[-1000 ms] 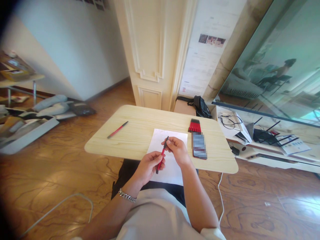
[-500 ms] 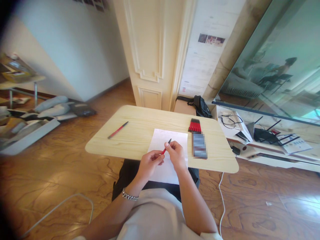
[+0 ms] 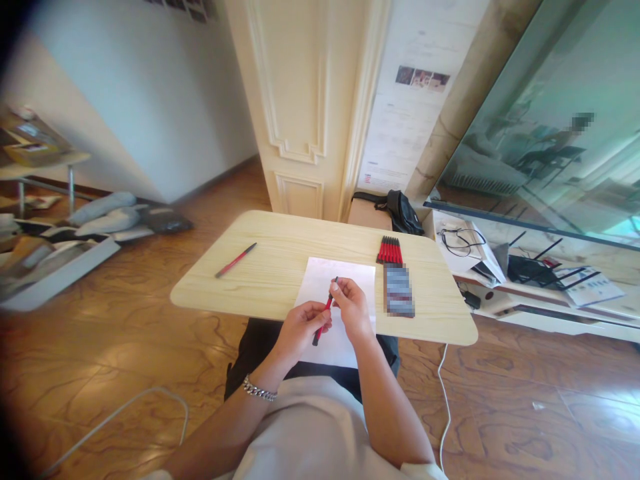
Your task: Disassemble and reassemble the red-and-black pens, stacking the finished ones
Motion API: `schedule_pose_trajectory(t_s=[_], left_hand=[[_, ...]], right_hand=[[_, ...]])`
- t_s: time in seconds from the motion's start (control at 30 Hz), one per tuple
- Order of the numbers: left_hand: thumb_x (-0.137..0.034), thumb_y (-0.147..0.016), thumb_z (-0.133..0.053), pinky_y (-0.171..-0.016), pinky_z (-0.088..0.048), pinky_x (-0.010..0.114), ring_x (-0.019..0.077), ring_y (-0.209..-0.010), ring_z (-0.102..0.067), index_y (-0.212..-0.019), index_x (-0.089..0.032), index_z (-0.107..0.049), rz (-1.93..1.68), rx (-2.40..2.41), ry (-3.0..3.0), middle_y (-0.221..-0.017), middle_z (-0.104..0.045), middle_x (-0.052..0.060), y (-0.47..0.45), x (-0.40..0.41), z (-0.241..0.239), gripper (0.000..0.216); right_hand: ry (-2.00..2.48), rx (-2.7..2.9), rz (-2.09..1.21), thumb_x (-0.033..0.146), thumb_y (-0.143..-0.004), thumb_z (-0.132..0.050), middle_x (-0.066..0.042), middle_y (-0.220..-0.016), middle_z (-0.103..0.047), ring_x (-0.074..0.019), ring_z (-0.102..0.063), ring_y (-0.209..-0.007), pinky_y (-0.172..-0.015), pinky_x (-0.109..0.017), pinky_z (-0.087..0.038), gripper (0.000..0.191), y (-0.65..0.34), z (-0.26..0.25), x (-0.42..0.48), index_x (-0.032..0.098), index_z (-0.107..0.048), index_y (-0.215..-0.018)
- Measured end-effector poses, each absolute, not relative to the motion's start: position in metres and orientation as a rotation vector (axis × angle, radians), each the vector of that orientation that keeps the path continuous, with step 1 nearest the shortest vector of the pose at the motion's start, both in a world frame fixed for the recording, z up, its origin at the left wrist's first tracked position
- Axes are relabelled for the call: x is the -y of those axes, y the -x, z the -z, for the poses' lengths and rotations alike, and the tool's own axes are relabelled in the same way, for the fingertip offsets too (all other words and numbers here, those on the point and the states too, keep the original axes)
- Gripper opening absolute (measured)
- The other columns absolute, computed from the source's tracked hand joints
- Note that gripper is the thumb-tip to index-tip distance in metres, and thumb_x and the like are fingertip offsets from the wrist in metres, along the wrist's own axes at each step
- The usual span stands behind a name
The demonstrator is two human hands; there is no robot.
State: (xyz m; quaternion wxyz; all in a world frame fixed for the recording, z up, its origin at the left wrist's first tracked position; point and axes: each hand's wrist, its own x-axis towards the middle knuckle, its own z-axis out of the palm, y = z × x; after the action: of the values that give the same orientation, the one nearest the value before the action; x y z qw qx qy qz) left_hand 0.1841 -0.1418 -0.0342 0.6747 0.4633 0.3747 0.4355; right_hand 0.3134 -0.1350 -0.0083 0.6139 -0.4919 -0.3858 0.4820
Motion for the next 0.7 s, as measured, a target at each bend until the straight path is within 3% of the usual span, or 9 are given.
schedule_pose_trajectory(t_s=[0.1, 0.27, 0.47, 0.63, 0.7], left_hand=[[-0.046, -0.075, -0.066, -0.059, -0.049, 0.028, 0.0158, -0.060, -0.062, -0.087, -0.014, -0.068, -0.919, -0.791, -1.040, -0.070, -0.068, 0.007, -0.1845, 0.1421, 0.0320, 0.034], [-0.042, -0.069, -0.072, -0.053, -0.046, 0.025, 0.0145, -0.056, -0.060, -0.081, -0.014, -0.064, -0.953, -0.835, -1.071, -0.063, -0.066, 0.005, -0.1864, 0.1419, 0.0350, 0.031], [-0.045, -0.075, -0.066, -0.058, -0.048, 0.027, 0.0150, -0.060, -0.061, -0.091, -0.013, -0.066, -0.899, -0.787, -1.044, -0.071, -0.067, 0.007, -0.1854, 0.1417, 0.0326, 0.036], [-0.041, -0.073, -0.069, -0.050, -0.043, 0.023, 0.0127, -0.056, -0.057, -0.082, -0.013, -0.064, -0.925, -0.830, -1.093, -0.063, -0.064, 0.004, -0.1850, 0.1419, 0.0351, 0.030], [-0.042, -0.075, -0.068, -0.050, -0.044, 0.023, 0.0129, -0.056, -0.058, -0.085, -0.013, -0.064, -0.910, -0.832, -1.077, -0.065, -0.065, 0.004, -0.1848, 0.1420, 0.0363, 0.030]], right_hand=[[1.090, 0.873, -1.200, 0.048, -0.079, -0.058, -0.006, -0.092, -0.066, -0.0160, -0.058, -0.076, -0.060, -0.027, -0.044, 0.036, -0.3141, 0.0049, 0.1351, 0.021, -0.064, -0.102], [1.115, 0.876, -1.143, 0.039, -0.069, -0.073, 0.001, -0.068, -0.060, -0.0120, -0.053, -0.063, -0.061, -0.025, -0.043, 0.025, -0.3166, 0.0082, 0.1341, 0.020, -0.062, -0.080], [1.087, 0.868, -1.216, 0.049, -0.077, -0.061, -0.006, -0.087, -0.067, -0.0157, -0.058, -0.073, -0.060, -0.027, -0.044, 0.037, -0.3166, 0.0069, 0.1354, 0.020, -0.064, -0.101], [1.137, 0.866, -1.135, 0.043, -0.068, -0.072, -0.002, -0.073, -0.064, -0.0143, -0.058, -0.069, -0.063, -0.026, -0.044, 0.029, -0.3167, 0.0114, 0.1339, 0.019, -0.064, -0.083], [1.136, 0.848, -1.149, 0.044, -0.069, -0.071, -0.002, -0.076, -0.065, -0.0142, -0.058, -0.069, -0.061, -0.026, -0.044, 0.030, -0.3168, 0.0127, 0.1343, 0.021, -0.064, -0.087]])
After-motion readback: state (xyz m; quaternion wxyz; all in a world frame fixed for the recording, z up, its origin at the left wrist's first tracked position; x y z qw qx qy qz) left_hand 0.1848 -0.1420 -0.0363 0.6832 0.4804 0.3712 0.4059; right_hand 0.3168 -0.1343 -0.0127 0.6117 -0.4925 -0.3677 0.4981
